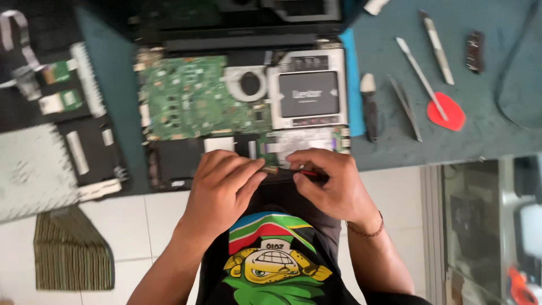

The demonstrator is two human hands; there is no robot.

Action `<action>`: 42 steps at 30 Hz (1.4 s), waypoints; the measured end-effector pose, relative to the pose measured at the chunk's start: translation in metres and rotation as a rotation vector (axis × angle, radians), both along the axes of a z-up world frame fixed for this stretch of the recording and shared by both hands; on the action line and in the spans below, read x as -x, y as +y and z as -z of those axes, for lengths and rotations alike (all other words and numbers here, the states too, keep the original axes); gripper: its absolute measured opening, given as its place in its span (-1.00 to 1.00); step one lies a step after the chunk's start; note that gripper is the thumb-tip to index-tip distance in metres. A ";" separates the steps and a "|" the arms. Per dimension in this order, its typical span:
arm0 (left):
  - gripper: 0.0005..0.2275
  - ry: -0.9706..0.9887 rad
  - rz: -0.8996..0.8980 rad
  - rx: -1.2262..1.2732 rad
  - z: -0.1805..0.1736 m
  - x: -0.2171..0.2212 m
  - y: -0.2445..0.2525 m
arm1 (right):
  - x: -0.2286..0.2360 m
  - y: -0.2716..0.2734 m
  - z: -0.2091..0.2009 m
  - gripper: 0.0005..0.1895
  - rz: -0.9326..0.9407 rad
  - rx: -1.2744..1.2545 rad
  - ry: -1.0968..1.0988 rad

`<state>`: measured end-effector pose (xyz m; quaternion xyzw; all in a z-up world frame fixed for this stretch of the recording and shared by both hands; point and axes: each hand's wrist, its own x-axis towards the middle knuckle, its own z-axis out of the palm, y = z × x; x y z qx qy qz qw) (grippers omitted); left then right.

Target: The person removes the bottom cover of a laptop and places it aside. They then use a screwdriver to remove screws from the hard drive and SSD, carefully lifting each component out of the laptop chassis and setting them on the workbench.

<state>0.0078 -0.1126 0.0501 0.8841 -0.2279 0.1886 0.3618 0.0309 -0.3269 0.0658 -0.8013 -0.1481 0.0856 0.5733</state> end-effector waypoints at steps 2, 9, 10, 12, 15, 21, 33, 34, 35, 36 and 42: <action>-0.89 0.001 -0.047 -0.004 0.002 0.007 0.010 | 0.002 0.010 0.002 -0.71 -0.025 -0.023 0.039; -0.88 0.009 -0.129 0.045 0.007 0.022 0.032 | 0.004 0.037 0.005 -0.75 -0.074 -0.071 0.034; -0.88 0.008 -0.137 0.047 0.007 0.024 0.035 | 0.004 0.039 0.006 -0.75 -0.082 -0.069 0.033; -0.85 0.000 -0.140 0.042 0.009 0.027 0.041 | 0.004 0.043 0.008 -0.72 -0.120 -0.105 0.068; -0.83 -0.002 -0.157 0.030 0.009 0.032 0.048 | 0.008 0.051 0.006 -0.72 -0.189 -0.123 0.088; -0.81 0.008 -0.170 0.028 0.009 0.037 0.057 | 0.012 0.060 0.007 -0.79 -0.236 -0.068 0.037; -0.70 -0.002 -0.044 -0.007 0.014 0.049 0.055 | 0.031 0.055 0.014 -0.85 -0.340 -0.081 0.096; -0.70 0.001 -0.045 -0.008 0.016 0.051 0.054 | 0.032 0.053 0.014 -0.85 -0.340 -0.081 0.099; -0.70 -0.002 -0.033 0.007 0.018 0.051 0.053 | 0.032 0.052 0.015 -0.85 -0.346 -0.080 0.084; -0.70 -0.005 -0.021 0.022 0.020 0.051 0.052 | 0.032 0.051 0.015 -0.85 -0.352 -0.078 0.069; -0.70 -0.028 -0.026 0.052 0.021 0.050 0.052 | 0.030 0.053 0.011 -0.84 -0.332 -0.143 -0.003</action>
